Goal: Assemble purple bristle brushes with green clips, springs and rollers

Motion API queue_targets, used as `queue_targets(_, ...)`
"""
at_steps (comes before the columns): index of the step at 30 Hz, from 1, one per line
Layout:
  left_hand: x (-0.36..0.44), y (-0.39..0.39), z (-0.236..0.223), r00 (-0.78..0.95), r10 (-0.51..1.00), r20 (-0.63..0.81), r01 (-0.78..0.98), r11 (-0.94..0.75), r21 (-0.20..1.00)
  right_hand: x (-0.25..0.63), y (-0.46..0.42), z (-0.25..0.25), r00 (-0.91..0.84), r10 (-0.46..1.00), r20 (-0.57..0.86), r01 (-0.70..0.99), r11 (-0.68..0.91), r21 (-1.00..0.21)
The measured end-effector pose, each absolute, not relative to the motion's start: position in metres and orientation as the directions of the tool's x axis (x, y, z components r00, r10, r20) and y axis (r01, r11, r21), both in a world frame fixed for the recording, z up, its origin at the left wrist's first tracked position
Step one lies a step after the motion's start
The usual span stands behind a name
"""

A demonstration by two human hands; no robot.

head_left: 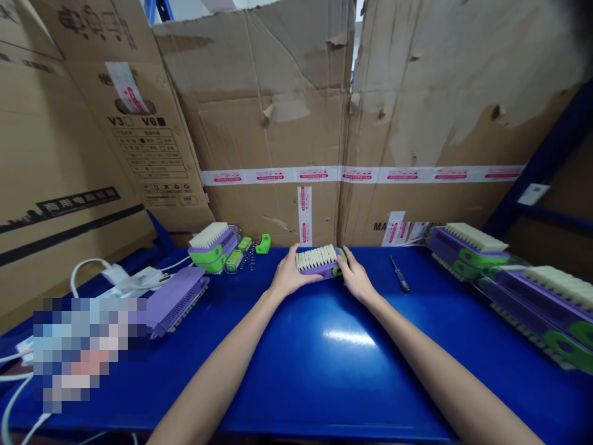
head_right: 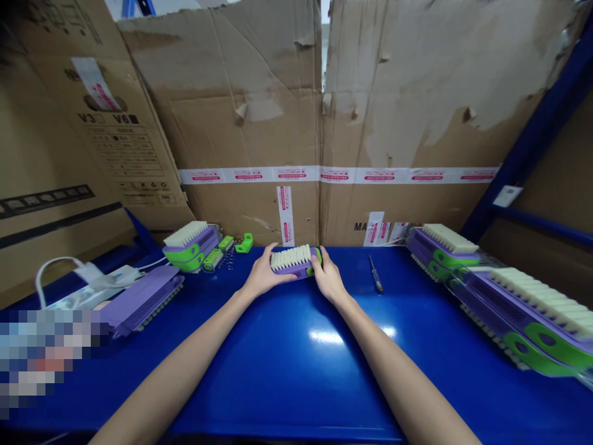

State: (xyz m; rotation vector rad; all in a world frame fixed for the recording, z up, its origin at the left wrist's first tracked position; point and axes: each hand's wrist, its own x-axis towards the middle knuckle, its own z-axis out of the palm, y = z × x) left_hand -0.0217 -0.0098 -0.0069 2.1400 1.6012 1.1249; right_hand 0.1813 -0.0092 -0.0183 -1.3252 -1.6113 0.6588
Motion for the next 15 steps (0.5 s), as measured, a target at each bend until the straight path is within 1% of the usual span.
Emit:
queue_targets(3, -0.023, -0.008, -0.009, 0.076, 0.9, 0.428, 0.694, -0.356, 0.625, 0.182, -0.009, -0.018, -0.028, 0.941, 0.336, 0.489, 0.306, -0.817)
queue_targets(7, -0.024, -0.006, -0.012, 0.088, 0.903, 0.421, 0.668, -0.367, 0.647, 0.183, -0.008, -0.021, -0.171, 0.935, 0.309, 0.472, 0.353, -0.808)
queue_targets(9, -0.024, -0.005, -0.014, 0.114, 0.902, 0.417, 0.66, -0.382, 0.647, 0.185, -0.006, -0.023, -0.203, 0.927, 0.316, 0.461, 0.376, -0.804)
queue_targets(11, -0.025, -0.003, -0.018, 0.13, 0.903, 0.409, 0.657, -0.387, 0.647, 0.188, -0.004, -0.024, -0.224, 0.922, 0.315, 0.439, 0.384, -0.812)
queue_targets(15, -0.026, 0.003, -0.023, 0.094, 0.915, 0.392, 0.649, -0.355, 0.672, 0.198, 0.001, -0.024, -0.282, 0.922, 0.264, 0.367, 0.358, -0.858)
